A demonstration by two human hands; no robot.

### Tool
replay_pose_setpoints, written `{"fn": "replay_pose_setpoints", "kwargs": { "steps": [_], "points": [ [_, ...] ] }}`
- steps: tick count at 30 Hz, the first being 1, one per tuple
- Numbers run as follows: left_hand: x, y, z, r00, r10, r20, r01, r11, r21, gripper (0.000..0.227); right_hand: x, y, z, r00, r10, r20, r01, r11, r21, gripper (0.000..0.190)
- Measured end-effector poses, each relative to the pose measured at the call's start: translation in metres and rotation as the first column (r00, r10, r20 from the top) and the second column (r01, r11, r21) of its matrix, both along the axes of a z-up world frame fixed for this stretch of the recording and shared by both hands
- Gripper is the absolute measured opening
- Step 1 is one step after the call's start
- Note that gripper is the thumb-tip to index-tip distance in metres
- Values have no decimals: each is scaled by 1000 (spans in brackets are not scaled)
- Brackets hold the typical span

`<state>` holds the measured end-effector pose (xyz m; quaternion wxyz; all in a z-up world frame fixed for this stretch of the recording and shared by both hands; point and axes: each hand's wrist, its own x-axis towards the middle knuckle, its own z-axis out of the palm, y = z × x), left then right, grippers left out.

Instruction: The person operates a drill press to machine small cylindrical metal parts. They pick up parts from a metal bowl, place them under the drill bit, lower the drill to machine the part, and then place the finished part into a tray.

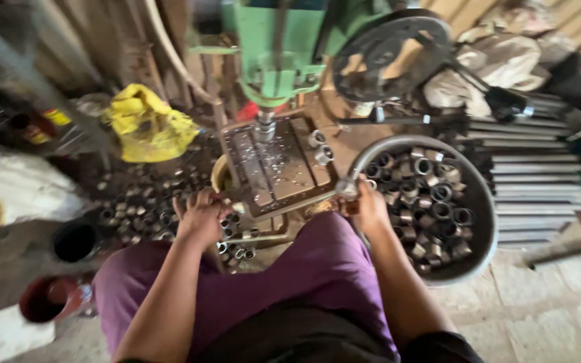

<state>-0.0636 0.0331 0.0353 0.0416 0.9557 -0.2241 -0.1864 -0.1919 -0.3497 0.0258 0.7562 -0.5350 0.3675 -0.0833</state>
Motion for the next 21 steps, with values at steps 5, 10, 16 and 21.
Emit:
{"fn": "replay_pose_setpoints", "kwargs": {
  "steps": [5,10,16,21],
  "points": [
    [-30,-48,39,957,-245,157,272,944,-187,31,12,36,23,990,103,-95,-114,986,-119,50],
    [-43,-66,48,922,-287,261,348,908,-232,27,12,54,12,986,168,-15,-166,956,-243,47],
    [-46,-63,43,909,-287,302,365,899,-244,33,13,59,7,979,202,15,-193,955,-224,39],
    [-45,-62,47,917,-277,288,351,903,-248,31,17,63,15,979,202,-39,-205,937,-283,46]
  ]
}}
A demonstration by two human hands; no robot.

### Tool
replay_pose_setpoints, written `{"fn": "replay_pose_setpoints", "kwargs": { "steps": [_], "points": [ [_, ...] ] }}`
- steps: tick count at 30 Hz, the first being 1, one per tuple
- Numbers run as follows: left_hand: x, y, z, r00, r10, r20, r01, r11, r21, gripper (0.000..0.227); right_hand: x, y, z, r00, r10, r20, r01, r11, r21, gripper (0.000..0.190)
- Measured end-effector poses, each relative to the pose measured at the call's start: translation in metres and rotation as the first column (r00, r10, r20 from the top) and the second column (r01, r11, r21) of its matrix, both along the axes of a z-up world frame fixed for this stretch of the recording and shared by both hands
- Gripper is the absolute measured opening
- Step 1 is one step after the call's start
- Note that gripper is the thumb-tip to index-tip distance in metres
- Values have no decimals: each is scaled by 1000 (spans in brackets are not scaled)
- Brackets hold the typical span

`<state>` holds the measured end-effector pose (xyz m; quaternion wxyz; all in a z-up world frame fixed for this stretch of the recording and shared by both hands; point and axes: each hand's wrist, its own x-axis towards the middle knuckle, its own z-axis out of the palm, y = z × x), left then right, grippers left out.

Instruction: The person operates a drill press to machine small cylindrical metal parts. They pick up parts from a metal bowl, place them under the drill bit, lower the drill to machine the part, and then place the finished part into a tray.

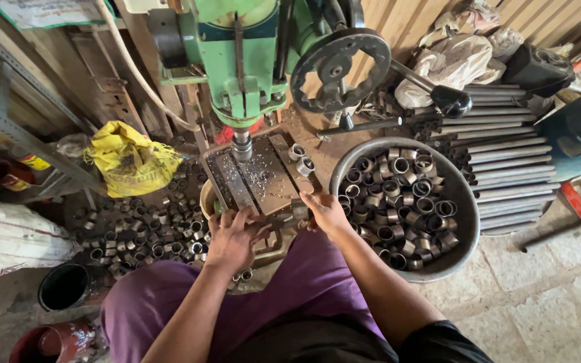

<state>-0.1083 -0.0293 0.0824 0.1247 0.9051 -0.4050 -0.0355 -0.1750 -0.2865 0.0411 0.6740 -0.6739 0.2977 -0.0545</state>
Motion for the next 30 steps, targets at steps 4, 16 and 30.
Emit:
{"fn": "replay_pose_setpoints", "kwargs": {
  "steps": [4,16,30],
  "points": [
    [6,-2,-2,999,-23,-35,26,996,88,34,2,1,10,997,19,-68,-20,1000,-19,55],
    [46,18,-43,967,139,-212,-144,990,-8,21,6,-25,22,982,-76,-172,73,997,-23,53],
    [111,34,-120,950,312,5,-302,924,-236,42,-49,-60,294,728,364,581,503,292,-813,22]
  ]
}}
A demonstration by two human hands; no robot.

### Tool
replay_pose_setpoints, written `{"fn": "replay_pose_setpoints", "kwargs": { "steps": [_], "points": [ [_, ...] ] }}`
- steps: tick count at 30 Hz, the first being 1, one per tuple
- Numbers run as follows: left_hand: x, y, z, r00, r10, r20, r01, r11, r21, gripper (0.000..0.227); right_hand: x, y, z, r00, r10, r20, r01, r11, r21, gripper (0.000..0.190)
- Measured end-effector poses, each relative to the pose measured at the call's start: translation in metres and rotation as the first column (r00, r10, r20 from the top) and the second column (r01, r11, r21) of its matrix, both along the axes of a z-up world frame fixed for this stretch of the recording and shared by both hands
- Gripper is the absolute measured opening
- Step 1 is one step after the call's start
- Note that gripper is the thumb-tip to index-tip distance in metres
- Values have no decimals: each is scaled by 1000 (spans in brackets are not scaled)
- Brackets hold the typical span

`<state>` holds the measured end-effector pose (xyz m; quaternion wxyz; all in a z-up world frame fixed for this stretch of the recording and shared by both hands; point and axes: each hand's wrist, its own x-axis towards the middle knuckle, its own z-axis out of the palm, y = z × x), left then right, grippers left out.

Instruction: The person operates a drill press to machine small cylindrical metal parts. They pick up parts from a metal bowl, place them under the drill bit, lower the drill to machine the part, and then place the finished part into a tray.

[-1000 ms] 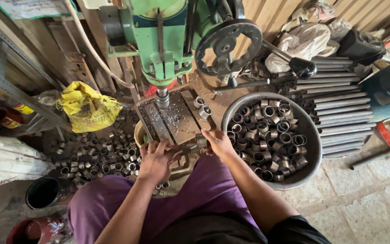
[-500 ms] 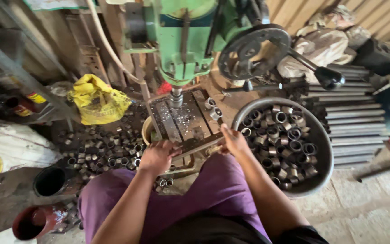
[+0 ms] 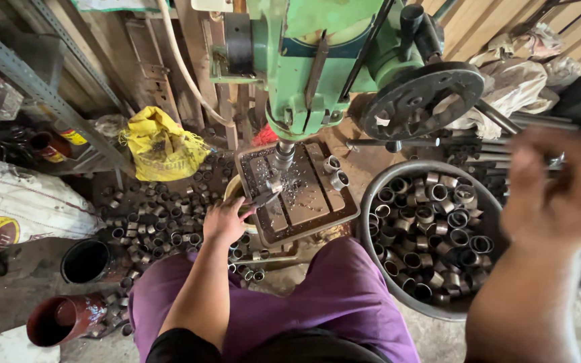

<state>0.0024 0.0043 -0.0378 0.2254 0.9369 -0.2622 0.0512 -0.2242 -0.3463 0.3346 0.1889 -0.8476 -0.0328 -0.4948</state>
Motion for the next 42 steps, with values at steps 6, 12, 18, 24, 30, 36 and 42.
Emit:
{"fn": "replay_pose_setpoints", "kwargs": {
  "steps": [6,12,18,24,30,36,42],
  "points": [
    [-2,-8,10,995,16,-97,-11,999,45,26,34,0,48,696,-449,-560,392,891,-227,31],
    [0,-7,13,993,11,-117,-5,998,56,32,40,-4,-10,578,-221,-786,414,909,48,42],
    [2,-3,3,995,8,-102,0,997,74,50,43,-43,-34,664,84,-743,262,904,337,29],
    [1,-3,7,993,26,-114,-13,993,119,54,44,-46,-32,678,86,-730,296,877,378,18],
    [-2,-6,21,979,53,-195,-22,987,160,39,62,-39,-100,841,136,-524,210,811,547,16],
    [3,-7,6,989,53,-139,-31,988,153,45,57,-49,-82,812,214,-543,214,757,618,17],
    [0,-7,5,985,60,-163,-40,992,122,44,61,-51,-86,815,273,-512,186,712,677,13]
  ]
}}
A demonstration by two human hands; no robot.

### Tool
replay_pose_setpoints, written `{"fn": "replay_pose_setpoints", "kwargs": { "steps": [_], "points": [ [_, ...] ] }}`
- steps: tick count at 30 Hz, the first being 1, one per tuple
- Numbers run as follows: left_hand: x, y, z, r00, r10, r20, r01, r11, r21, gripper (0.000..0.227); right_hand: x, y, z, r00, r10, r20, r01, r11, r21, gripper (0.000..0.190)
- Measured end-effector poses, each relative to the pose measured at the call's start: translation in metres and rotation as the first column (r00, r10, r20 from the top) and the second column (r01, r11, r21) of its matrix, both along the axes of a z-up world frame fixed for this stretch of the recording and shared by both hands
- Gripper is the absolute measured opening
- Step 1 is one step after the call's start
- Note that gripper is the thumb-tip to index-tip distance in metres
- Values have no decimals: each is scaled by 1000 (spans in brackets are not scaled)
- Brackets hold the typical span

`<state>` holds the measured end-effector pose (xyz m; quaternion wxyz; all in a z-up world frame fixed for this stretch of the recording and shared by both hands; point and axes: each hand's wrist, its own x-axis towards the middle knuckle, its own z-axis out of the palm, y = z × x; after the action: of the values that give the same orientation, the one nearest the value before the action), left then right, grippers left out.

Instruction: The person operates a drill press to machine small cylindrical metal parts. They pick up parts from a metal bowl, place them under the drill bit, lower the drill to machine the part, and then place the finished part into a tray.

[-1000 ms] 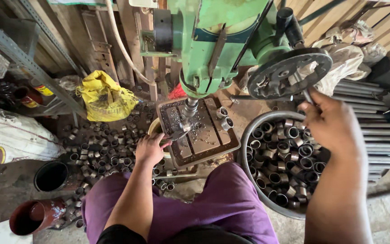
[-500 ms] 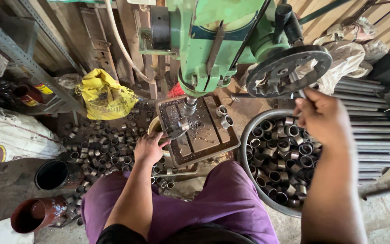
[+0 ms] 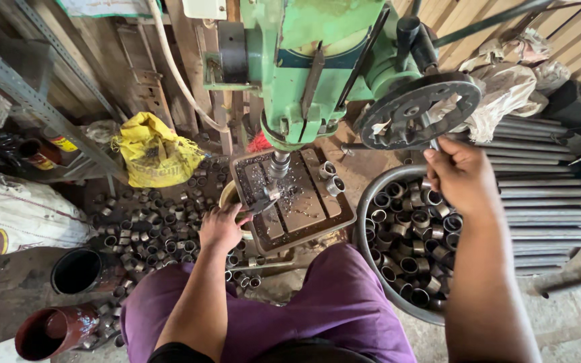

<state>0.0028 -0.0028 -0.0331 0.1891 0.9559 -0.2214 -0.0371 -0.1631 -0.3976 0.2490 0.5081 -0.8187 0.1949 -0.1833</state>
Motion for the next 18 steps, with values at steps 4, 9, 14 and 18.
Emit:
{"fn": "replay_pose_setpoints", "kwargs": {
  "steps": [4,9,14,18],
  "points": [
    [-1,2,-3,998,-13,62,14,1000,-24,44,7,6,-28,985,28,171,2,985,-171,13],
    [-1,1,1,990,-18,141,29,997,-77,42,6,5,-37,982,-17,191,45,989,-142,11],
    [-4,-1,23,1000,3,10,-3,1000,-27,34,10,3,-39,977,-33,211,72,981,-178,12],
    [4,-3,30,995,-92,27,83,971,224,41,12,4,-43,968,-64,242,111,976,-185,15]
  ]
}}
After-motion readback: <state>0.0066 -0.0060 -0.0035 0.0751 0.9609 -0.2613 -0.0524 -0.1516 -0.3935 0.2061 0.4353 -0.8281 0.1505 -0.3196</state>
